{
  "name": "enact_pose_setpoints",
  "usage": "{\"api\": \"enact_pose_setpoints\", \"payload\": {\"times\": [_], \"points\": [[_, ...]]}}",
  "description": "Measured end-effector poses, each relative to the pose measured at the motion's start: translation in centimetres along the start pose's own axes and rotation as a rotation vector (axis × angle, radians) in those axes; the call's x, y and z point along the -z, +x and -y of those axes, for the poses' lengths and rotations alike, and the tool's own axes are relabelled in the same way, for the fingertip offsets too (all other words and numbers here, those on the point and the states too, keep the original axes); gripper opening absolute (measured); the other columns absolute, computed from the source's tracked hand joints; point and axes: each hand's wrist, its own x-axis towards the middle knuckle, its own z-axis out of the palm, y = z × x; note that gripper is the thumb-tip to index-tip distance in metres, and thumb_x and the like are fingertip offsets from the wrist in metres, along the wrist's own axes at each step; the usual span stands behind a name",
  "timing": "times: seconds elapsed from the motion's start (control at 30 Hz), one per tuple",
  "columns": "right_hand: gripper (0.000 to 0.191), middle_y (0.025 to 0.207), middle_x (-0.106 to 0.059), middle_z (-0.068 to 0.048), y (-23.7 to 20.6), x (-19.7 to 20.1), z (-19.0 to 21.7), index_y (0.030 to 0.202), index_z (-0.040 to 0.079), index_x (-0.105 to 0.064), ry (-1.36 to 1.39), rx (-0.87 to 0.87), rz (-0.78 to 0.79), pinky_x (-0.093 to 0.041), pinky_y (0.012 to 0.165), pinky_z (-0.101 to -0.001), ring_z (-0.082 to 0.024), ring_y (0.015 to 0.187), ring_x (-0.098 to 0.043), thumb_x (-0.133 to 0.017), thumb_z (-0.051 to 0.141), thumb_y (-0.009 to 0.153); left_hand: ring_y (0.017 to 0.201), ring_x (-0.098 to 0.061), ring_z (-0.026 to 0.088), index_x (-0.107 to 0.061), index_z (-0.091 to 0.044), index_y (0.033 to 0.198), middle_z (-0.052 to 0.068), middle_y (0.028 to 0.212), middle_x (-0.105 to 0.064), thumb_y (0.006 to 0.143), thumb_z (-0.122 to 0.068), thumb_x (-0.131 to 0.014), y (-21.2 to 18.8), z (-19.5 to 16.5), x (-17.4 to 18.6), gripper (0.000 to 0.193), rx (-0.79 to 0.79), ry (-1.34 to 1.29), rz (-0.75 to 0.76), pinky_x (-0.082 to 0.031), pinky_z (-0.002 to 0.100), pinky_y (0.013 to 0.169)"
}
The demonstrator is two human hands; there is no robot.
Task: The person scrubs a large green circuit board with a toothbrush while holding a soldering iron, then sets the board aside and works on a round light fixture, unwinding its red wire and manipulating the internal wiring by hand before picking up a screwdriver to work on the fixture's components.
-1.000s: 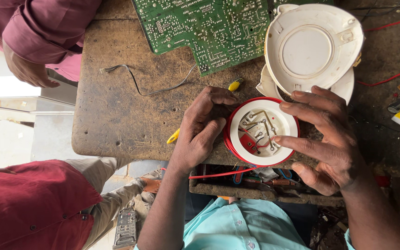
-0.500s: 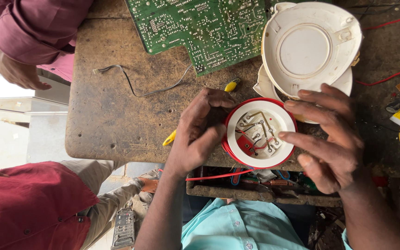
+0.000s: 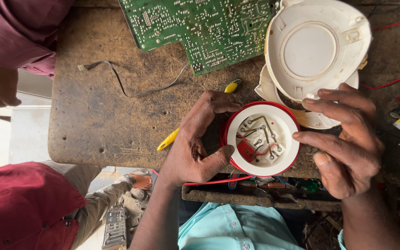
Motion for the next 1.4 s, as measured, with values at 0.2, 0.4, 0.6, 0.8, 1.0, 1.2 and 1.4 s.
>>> {"api": "enact_pose_setpoints", "payload": {"times": [0.2,0.4,0.6,0.8,1.0,1.2,1.4], "points": [[0.041,0.126,-0.066,-0.018,0.2,-0.1,0.1,0.102,0.011,-0.076,-0.008,-0.006,0.062,-0.032,0.125,-0.0573,-0.037,0.129,-0.052,-0.051,0.044,0.099,0.132,-0.061,0.031,-0.062,0.004,0.125,0.016,0.13,-0.06,0.078,-0.011,-0.069,0.0,-0.2,0.2,0.05,0.034,-0.026,0.003,-0.046,0.039,0.121],[0.037,0.129,-0.066,-0.018,0.5,-0.1,0.5,0.101,0.013,-0.077,-0.064,-0.027,0.137,-0.03,0.125,-0.0591,-0.037,0.131,-0.051,-0.054,0.042,0.1,0.132,-0.062,0.03,-0.062,0.003,0.131,0.016,0.131,-0.061,0.078,-0.006,-0.066,0.2,-0.6,0.1,0.054,0.081,-0.059,0.001,-0.047,0.041,0.125],[0.036,0.133,-0.064,-0.017,0.6,-0.2,0.8,0.104,0.014,-0.077,-0.092,-0.023,0.165,-0.03,0.124,-0.0601,-0.038,0.131,-0.05,-0.055,0.042,0.101,0.131,-0.062,0.031,-0.063,0.003,0.129,0.016,0.13,-0.061,0.076,-0.005,-0.067,0.5,-0.7,0.3,0.053,0.048,-0.041,0.008,-0.047,0.04,0.124],[0.041,0.138,-0.059,-0.019,0.7,-0.3,0.5,0.108,0.013,-0.076,-0.096,0.008,0.173,-0.029,0.123,-0.0597,-0.039,0.132,-0.049,-0.052,0.045,0.097,0.13,-0.061,0.031,-0.062,0.004,0.128,0.017,0.134,-0.06,0.076,-0.005,-0.064,0.5,-0.7,0.3,0.053,0.047,-0.072,0.012,-0.047,0.041,0.122],[0.045,0.14,-0.058,-0.019,0.9,-0.5,0.7,0.112,0.012,-0.075,-0.147,0.02,0.195,-0.026,0.123,-0.0619,-0.041,0.134,-0.047,-0.053,0.048,0.096,0.128,-0.062,0.03,-0.062,0.003,0.127,0.016,0.128,-0.061,0.077,-0.007,-0.066,0.4,-0.4,0.5,0.051,-0.005,-0.024,0.017,-0.048,0.037,0.116],[0.053,0.142,-0.053,-0.023,1.5,-0.7,1.1,0.119,0.009,-0.071,-0.153,0.084,0.187,-0.026,0.119,-0.0634,-0.044,0.132,-0.047,-0.051,0.054,0.1,0.129,-0.061,0.03,-0.063,0.002,0.126,0.016,0.128,-0.06,0.077,-0.008,-0.065,0.3,-0.2,0.4,0.05,-0.001,0.005,0.019,-0.046,0.038,0.118],[0.05,0.126,-0.062,-0.02,0.5,-0.3,1.0,0.127,0.011,-0.061,-0.075,0.187,0.058,-0.033,0.117,-0.0581,-0.036,0.124,-0.054,-0.045,0.051,0.101,0.128,-0.061,0.027,-0.069,0.0,0.122,0.013,0.128,-0.06,0.079,-0.007,-0.066,0.2,0.0,0.2,0.043,0.005,-0.016,0.035,-0.047,0.039,0.122]]}}
